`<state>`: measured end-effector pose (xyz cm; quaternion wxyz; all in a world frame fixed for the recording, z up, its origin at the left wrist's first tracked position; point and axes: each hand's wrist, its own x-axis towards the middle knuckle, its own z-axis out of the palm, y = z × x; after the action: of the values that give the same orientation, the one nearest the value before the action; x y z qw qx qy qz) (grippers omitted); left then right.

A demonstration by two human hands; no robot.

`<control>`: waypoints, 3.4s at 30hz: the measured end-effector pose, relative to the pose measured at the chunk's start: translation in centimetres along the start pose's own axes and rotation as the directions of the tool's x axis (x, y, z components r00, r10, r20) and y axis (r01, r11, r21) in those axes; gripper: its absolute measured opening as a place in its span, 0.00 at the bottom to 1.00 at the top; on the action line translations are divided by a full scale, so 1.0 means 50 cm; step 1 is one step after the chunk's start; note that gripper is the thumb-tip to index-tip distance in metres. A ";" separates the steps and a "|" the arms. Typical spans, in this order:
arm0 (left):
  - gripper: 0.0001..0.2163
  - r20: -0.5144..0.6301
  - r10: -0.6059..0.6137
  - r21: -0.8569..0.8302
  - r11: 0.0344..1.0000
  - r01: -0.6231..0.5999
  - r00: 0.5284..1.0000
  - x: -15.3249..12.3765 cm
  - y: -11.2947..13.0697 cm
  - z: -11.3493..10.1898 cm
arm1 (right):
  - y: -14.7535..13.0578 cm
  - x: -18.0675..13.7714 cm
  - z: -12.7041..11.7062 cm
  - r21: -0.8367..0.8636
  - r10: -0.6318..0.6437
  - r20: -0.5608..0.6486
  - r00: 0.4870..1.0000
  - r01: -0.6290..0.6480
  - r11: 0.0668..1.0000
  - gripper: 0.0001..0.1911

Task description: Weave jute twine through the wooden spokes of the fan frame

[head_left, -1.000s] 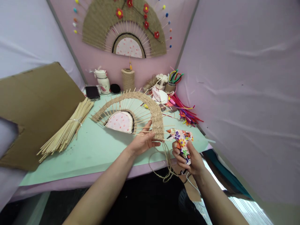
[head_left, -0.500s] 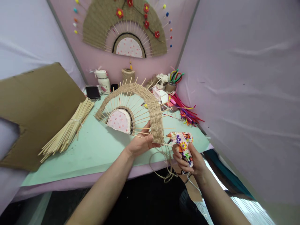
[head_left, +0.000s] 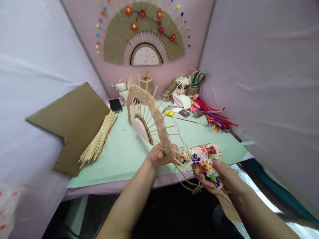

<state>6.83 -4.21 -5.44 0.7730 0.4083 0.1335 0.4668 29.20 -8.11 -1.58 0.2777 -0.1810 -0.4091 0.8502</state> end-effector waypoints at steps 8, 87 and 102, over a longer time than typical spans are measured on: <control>0.26 0.063 -0.017 0.079 0.997 0.012 0.998 0.008 0.006 0.013 | -0.004 -0.004 0.003 -0.055 0.043 -0.035 0.998 -0.045 0.997 0.26; 0.20 0.132 0.018 0.026 0.999 -0.022 0.991 0.001 0.008 0.007 | -0.014 0.004 0.011 -0.173 0.089 0.019 0.996 -0.085 0.981 0.28; 0.19 0.022 -0.047 0.028 0.999 0.046 0.999 0.001 -0.002 -0.006 | -0.008 0.004 0.006 -0.139 0.064 0.060 0.996 -0.055 0.989 0.28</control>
<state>6.72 -4.05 -5.72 0.7795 0.4211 0.1405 0.4420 28.99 -7.95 -1.08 0.2259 -0.1841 -0.4698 0.8333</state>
